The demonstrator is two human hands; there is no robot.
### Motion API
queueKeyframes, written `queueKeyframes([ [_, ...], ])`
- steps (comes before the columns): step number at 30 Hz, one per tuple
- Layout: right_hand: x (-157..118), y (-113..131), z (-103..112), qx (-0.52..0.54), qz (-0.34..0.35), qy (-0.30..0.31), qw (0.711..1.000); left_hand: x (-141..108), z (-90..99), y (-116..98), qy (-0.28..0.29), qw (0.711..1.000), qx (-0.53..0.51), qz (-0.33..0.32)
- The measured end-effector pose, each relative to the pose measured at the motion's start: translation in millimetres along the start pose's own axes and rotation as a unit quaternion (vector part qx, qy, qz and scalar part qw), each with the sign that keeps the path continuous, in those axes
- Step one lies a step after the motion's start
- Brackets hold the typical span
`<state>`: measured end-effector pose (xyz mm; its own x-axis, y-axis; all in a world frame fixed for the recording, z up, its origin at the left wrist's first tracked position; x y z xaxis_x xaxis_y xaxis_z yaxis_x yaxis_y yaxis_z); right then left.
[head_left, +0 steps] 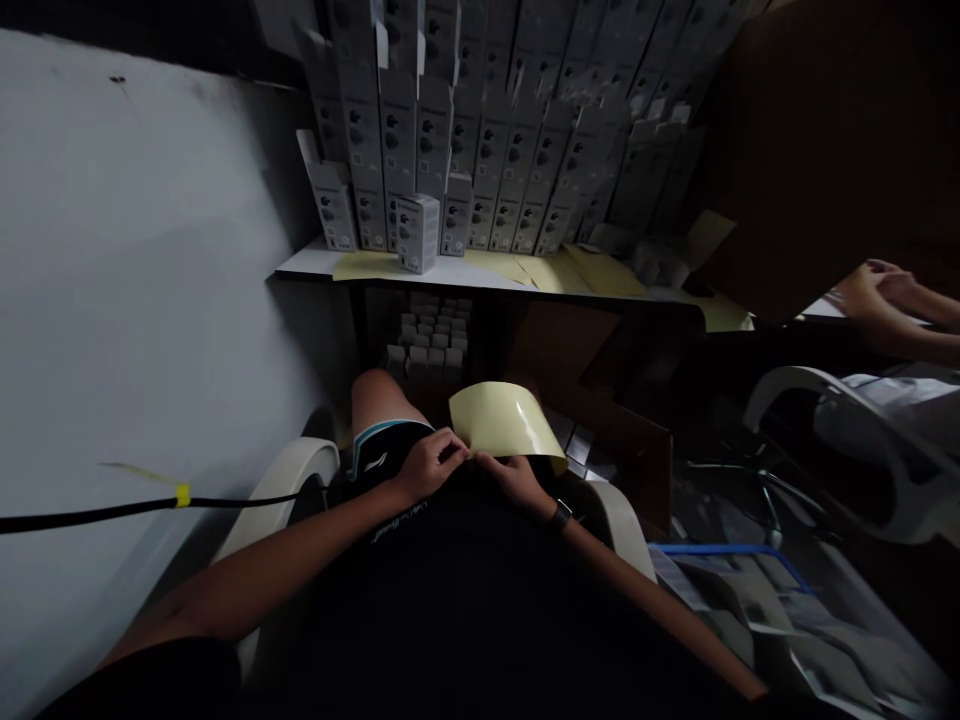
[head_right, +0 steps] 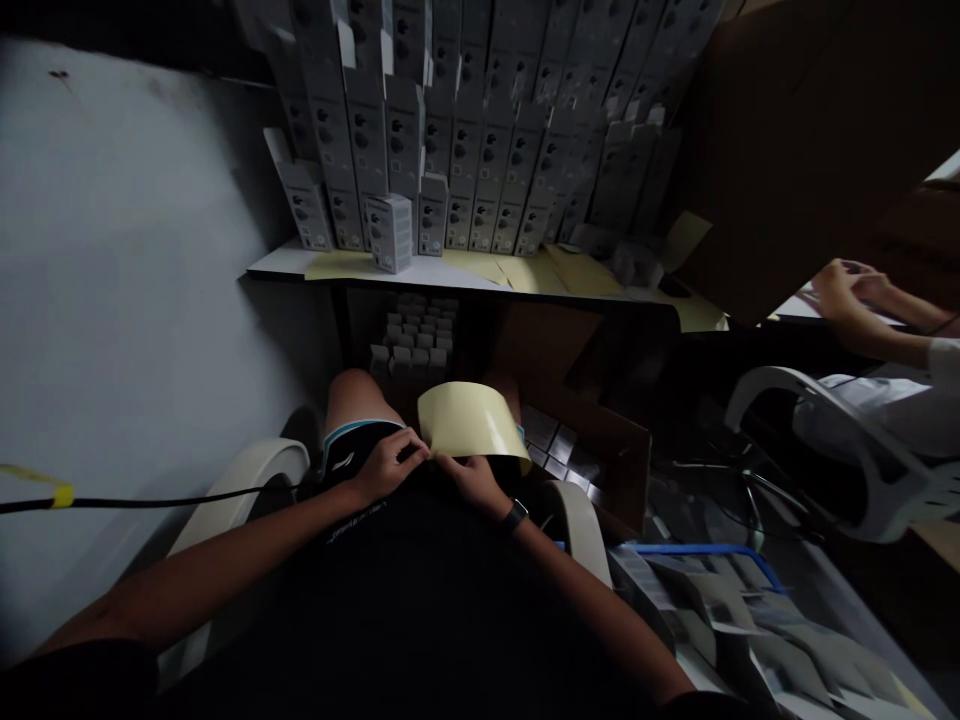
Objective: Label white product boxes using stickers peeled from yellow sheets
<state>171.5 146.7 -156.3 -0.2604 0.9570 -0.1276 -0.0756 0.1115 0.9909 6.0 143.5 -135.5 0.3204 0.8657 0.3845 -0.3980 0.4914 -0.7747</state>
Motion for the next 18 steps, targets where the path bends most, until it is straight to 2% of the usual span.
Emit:
queueKeyframes([
  [4,2.4,4.0,-1.4,0.062,-0.015,0.049,0.997,-4.5,3.2,-2.0,-0.041,0.999,0.009,-0.001],
  [7,2.9,8.6,-3.1,0.111,-0.009,0.082,0.990,-4.1,12.8,0.5,-0.148,0.989,0.001,0.009],
  [9,2.8,10.7,-3.2,0.137,-0.005,0.094,0.986,-2.7,20.2,8.2,-0.233,0.968,-0.074,0.064],
  [10,2.7,11.3,-3.1,0.149,-0.003,0.096,0.984,-1.5,20.3,14.4,-0.248,0.951,-0.144,0.113],
  [11,2.7,11.7,-2.9,0.159,-0.001,0.097,0.983,0.0,17.0,20.1,-0.235,0.932,-0.221,0.168],
  [12,2.9,11.8,-2.5,0.168,0.002,0.097,0.981,1.5,11.4,23.4,-0.198,0.910,-0.293,0.218],
  [14,3.7,11.4,-1.4,0.180,0.007,0.092,0.979,2.9,-1.0,21.5,-0.090,0.874,-0.388,0.278],
  [16,5.2,9.6,0.6,0.185,0.009,0.082,0.979,1.7,-7.7,14.5,-0.010,0.865,-0.410,0.289],
  [18,6.9,6.2,3.0,0.185,0.006,0.069,0.980,-1.0,-11.3,9.2,0.025,0.863,-0.414,0.288],
])
Point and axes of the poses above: each hand's wrist, its own x-axis towards the middle knuckle, its own z-axis out of the back of the hand, y = z × x, the point moved 5 cm from there along x, towards the middle knuckle, and after that the axes turned 5 degrees about -z, right-handed, at the moved point
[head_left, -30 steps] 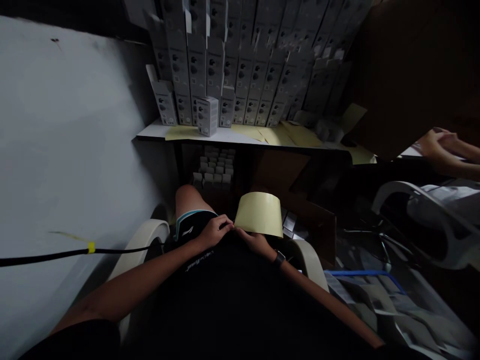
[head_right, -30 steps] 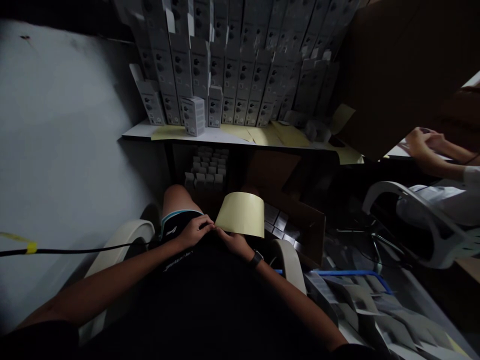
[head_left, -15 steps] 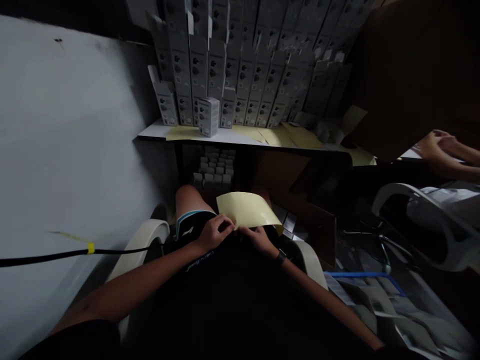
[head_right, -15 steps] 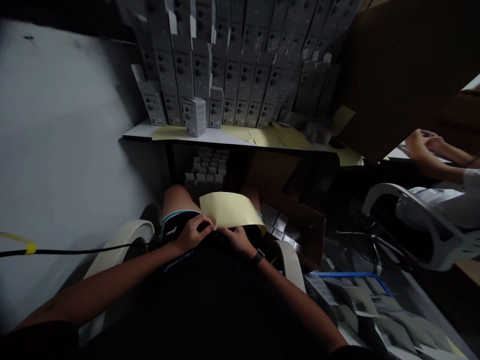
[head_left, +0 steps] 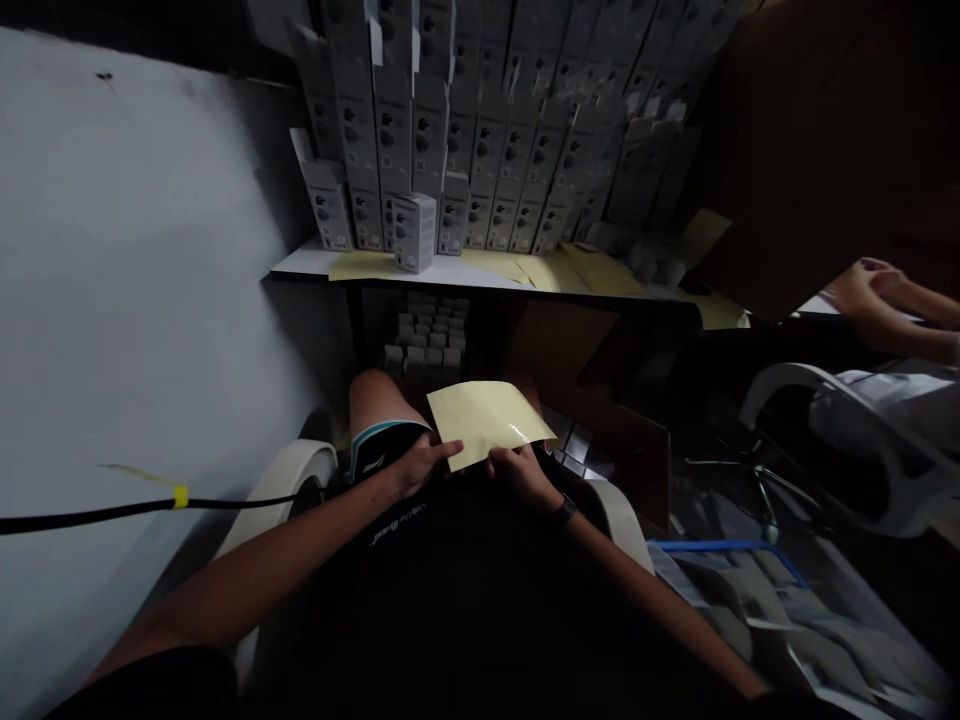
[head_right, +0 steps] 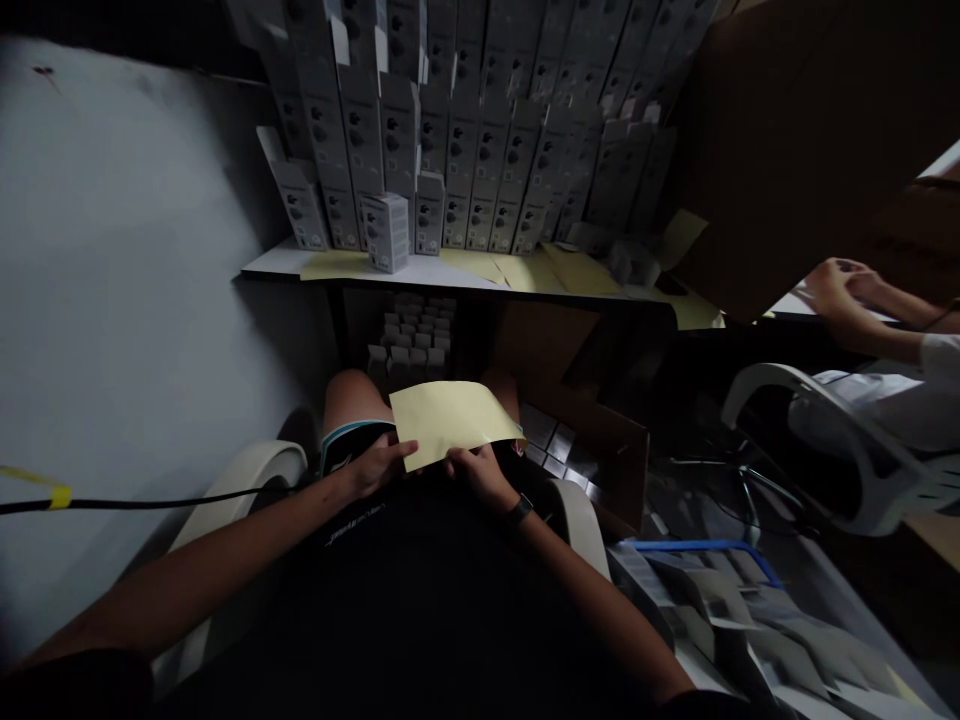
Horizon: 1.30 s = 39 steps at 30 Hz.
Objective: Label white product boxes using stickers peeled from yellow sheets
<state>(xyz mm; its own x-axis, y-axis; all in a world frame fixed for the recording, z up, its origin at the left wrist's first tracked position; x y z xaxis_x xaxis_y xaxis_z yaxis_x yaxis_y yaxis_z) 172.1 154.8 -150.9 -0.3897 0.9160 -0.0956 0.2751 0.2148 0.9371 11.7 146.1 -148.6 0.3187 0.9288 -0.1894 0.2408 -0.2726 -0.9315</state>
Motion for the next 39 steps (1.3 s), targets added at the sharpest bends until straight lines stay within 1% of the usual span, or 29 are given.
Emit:
queueKeyframes([
  [3,1.5,-5.4,5.0,0.002,-0.011,-0.013,1.000,-3.3,-4.5,2.8,0.020,1.000,0.015,0.002],
  [6,2.7,-9.8,7.1,0.015,-0.020,-0.013,1.000,-3.4,-5.7,4.6,0.035,0.999,0.029,-0.008],
  [12,3.8,-8.9,0.7,0.056,-0.046,0.006,0.997,-1.4,-3.4,5.6,0.039,0.998,0.035,-0.041],
  [17,2.1,-5.3,-6.9,0.088,-0.070,0.014,0.994,-0.3,-0.4,10.0,0.024,0.998,0.028,-0.044],
  [22,2.6,-9.5,-7.0,0.092,-0.098,0.013,0.991,-0.7,1.0,14.9,-0.017,0.999,0.027,-0.026],
  [25,2.9,-10.7,-6.4,0.092,-0.107,0.012,0.990,-2.0,-0.8,13.6,-0.030,0.999,0.022,-0.022],
  [31,-0.6,-10.1,-8.4,0.082,-0.128,0.020,0.988,-5.8,-6.1,6.4,-0.028,0.999,0.009,-0.023],
  [39,-0.2,-13.9,-5.3,0.060,-0.106,-0.015,0.992,-4.8,-5.6,7.0,-0.011,0.999,-0.010,-0.028],
])
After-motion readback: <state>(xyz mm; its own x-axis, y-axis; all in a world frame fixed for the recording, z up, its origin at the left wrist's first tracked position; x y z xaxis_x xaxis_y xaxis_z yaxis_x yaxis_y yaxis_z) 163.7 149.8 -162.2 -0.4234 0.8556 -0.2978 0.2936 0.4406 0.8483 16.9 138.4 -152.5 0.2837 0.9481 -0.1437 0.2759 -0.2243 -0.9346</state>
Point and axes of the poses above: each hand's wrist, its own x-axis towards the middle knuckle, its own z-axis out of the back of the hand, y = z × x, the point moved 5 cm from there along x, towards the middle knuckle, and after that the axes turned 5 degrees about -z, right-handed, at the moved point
